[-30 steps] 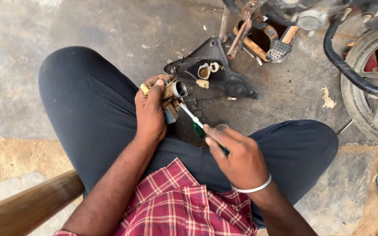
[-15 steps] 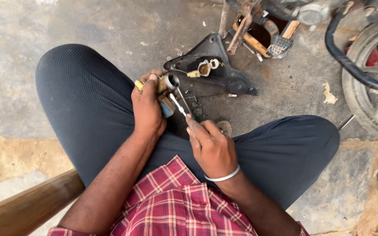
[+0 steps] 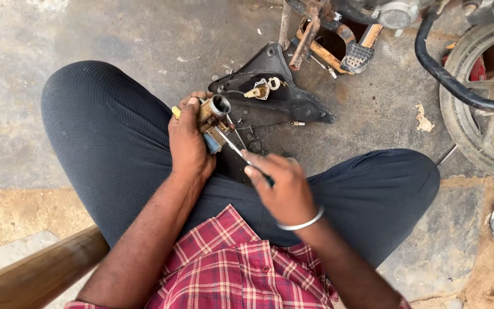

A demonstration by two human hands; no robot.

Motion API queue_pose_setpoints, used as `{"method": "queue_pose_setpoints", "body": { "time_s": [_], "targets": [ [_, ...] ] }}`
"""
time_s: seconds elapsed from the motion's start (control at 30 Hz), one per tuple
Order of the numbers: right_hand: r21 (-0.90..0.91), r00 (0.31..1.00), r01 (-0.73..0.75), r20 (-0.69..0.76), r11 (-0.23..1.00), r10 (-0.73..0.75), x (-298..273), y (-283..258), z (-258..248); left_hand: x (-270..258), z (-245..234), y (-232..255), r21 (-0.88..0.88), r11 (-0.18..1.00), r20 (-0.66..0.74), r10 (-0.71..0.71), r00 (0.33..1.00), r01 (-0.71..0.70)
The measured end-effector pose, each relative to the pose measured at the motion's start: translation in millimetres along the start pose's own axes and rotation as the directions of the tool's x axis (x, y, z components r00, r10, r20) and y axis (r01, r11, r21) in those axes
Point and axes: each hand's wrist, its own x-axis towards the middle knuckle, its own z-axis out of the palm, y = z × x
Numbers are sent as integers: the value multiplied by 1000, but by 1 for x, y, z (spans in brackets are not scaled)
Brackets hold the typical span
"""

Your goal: Cleaning and inspecting a motorcycle carburetor using a thin wire and a screwdriver.

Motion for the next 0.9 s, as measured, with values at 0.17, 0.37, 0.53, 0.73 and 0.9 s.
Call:
{"method": "queue_pose_setpoints", "body": {
  "time_s": [0.17,0.37,0.53,0.73,0.9],
  "targets": [
    [10,986,71,-151,997,-69,-16,8,31,-1,-3,-3,37,997,-55,-62,997,64],
    [390,971,-229,156,892,181,-8,45,-26,-8,5,5,157,981,82,-126,989,112],
    [56,960,202,188,978,-209,-1,18,-60,-6,5,-1,220,951,166,-258,952,219],
    [-469,972,197,-23,861,-235,-12,-15,-44,-4,2,-4,182,940,100,-308,946,287],
    [-334,965,224,-53,916,-255,-16,-21,-43,-7,9,4,154,947,76,-295,952,281]
  ]
}}
